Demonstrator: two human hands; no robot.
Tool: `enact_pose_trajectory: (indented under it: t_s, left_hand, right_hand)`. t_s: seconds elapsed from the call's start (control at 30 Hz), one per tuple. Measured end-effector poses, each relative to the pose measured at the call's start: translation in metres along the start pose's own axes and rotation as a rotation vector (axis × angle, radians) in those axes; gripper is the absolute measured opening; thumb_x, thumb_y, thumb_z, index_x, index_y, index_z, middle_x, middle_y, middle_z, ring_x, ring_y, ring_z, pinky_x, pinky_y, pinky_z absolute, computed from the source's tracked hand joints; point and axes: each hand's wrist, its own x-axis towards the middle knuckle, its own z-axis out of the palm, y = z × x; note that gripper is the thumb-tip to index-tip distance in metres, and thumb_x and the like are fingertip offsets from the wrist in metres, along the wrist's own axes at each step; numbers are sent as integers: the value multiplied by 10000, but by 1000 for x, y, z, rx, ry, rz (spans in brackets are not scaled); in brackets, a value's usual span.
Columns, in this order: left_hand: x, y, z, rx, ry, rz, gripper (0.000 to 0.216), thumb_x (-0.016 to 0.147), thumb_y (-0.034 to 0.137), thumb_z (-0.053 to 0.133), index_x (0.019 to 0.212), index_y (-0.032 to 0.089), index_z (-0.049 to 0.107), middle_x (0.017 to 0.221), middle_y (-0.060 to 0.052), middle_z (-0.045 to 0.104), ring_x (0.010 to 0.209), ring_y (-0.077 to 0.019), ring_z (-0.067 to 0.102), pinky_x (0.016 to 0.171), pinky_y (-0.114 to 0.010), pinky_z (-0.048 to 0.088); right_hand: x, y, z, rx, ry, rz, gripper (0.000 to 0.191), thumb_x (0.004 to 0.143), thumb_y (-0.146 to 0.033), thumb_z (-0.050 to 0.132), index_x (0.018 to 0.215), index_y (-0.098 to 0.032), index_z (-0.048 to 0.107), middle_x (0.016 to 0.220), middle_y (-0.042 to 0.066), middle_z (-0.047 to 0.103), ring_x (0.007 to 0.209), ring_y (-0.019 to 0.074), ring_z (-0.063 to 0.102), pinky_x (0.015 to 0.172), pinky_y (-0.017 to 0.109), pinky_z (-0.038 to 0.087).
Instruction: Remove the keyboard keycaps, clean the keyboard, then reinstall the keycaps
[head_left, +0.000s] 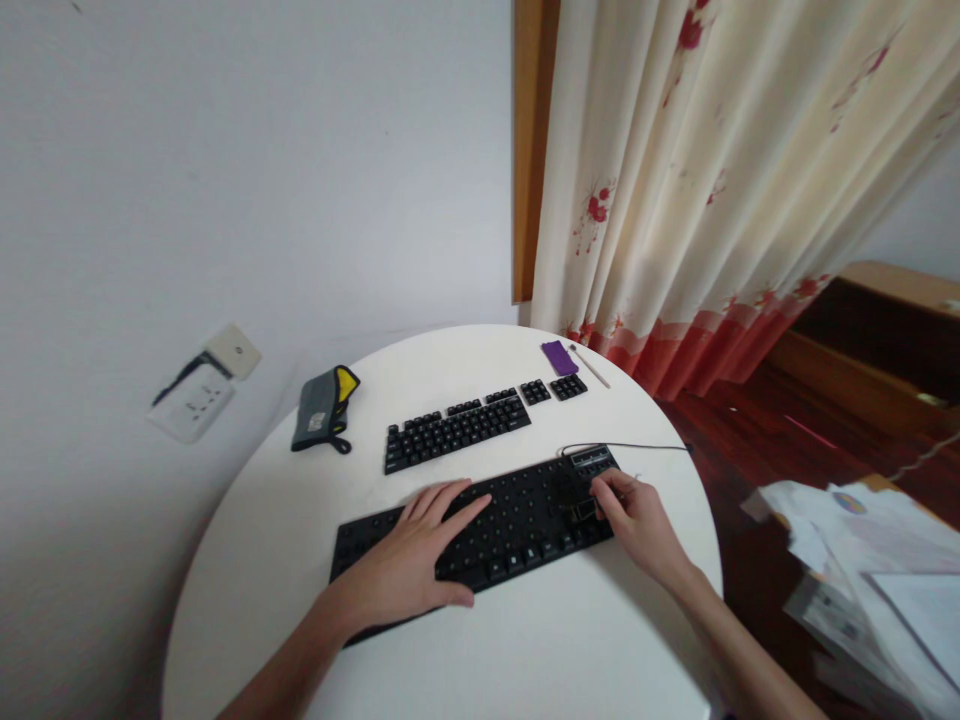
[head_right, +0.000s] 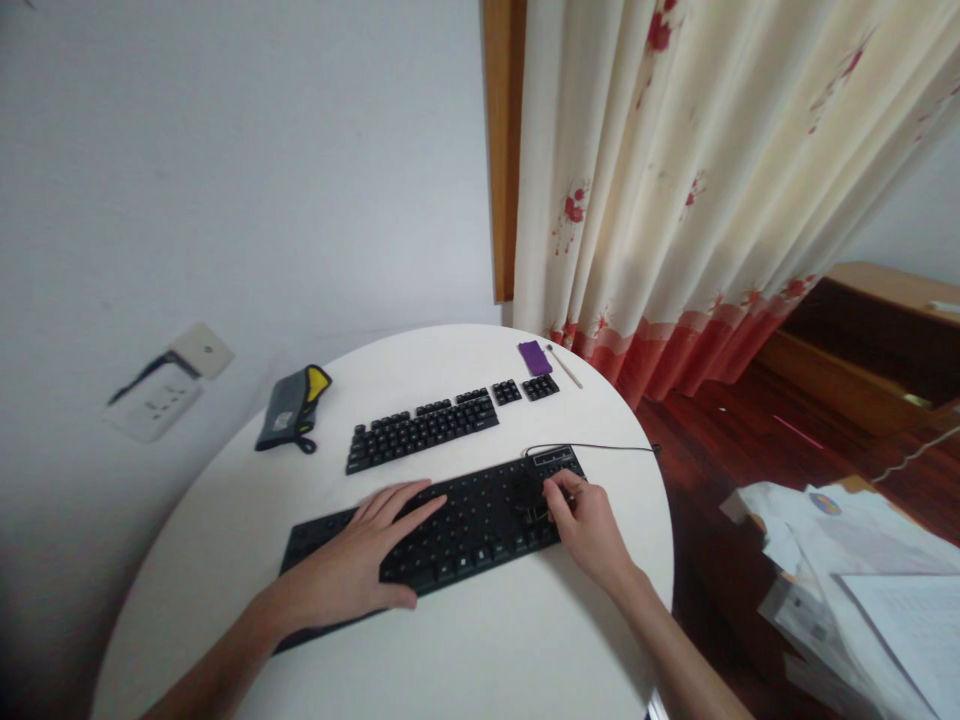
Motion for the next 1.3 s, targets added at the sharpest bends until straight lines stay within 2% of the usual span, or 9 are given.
enact_pose_trajectory:
  t_s: [0.17, 0.27, 0.37, 0.43, 0.6, 0.83, 1.0, 1.17, 1.3]
  left_hand:
    - [5, -7, 5, -31, 44, 11, 666, 883, 350, 641, 1476, 392, 341, 1528, -27, 350, 1396, -285, 319, 1149, -502, 305]
    - [6, -10, 6, -37, 65, 26, 613, 900, 335, 627, 1458, 382, 377, 1503, -28, 386, 1376, -273, 346, 1146, -490, 315]
    - [6, -10, 5, -46, 82, 32, 589, 901, 326, 629, 1443, 372, 402, 1487, -27, 408, 1364, -266, 362, 1144, -480, 324]
    - [6, -9, 3, -52, 94, 34, 552, 903, 328, 627, 1420, 366, 439, 1472, -28, 427, 1355, -264, 376, 1141, -478, 330]
    - [6, -7, 1, -59, 111, 45, 480, 911, 334, 616, 1376, 350, 499, 1439, -34, 464, 1334, -261, 402, 1132, -474, 339]
    - [6, -4, -2, -74, 132, 48, 444, 913, 309, 612, 1349, 332, 530, 1405, -40, 503, 1308, -258, 435, 1121, -472, 347]
    - [9, 9, -3, -147, 203, 30, 483, 900, 296, 638, 1365, 311, 509, 1337, -38, 568, 1245, -235, 500, 1092, -437, 400]
    - [12, 20, 2, -244, 348, 34, 460, 865, 287, 690, 1304, 264, 556, 1254, -53, 620, 1155, -219, 565, 1036, -398, 462]
    - [13, 17, 8, -304, 533, 17, 254, 876, 247, 673, 1126, 206, 652, 1077, -68, 677, 994, -203, 629, 904, -360, 536]
  right_hand:
    - [2, -8, 8, -99, -84, -9, 327, 967, -407, 411, 743, -198, 526, 574, -20, 506, 516, 134, 468, 498, 249, 317]
    - [-3, -12, 14, -275, -121, -113, 311, 979, -359, 377, 729, -211, 490, 572, -19, 502, 521, 144, 482, 530, 265, 311]
    - [-8, -13, 20, -488, -141, -238, 267, 974, -313, 376, 753, -214, 490, 652, 10, 574, 572, 163, 542, 575, 282, 312]
    - [-7, -11, 21, -548, -136, -237, 257, 974, -317, 365, 783, -215, 503, 673, 23, 598, 590, 177, 567, 579, 288, 314]
    - [2, -3, 16, -325, -159, -69, 343, 988, -410, 318, 746, -225, 475, 574, -7, 550, 544, 167, 547, 545, 273, 346]
    - [8, 2, 15, -59, -127, 32, 360, 972, -443, 373, 719, -213, 486, 522, -18, 532, 484, 148, 507, 505, 264, 371]
    - [12, -20, 23, 18, -124, -19, 366, 975, -426, 409, 715, -199, 531, 547, -8, 565, 501, 135, 501, 485, 248, 345]
    - [17, -66, 53, 53, -218, -202, 286, 971, -348, 451, 769, -195, 584, 633, -19, 587, 564, 121, 518, 559, 239, 385]
    - [22, -86, 79, 54, -231, -333, 284, 962, -298, 461, 724, -196, 578, 656, -19, 594, 646, 131, 559, 659, 245, 418]
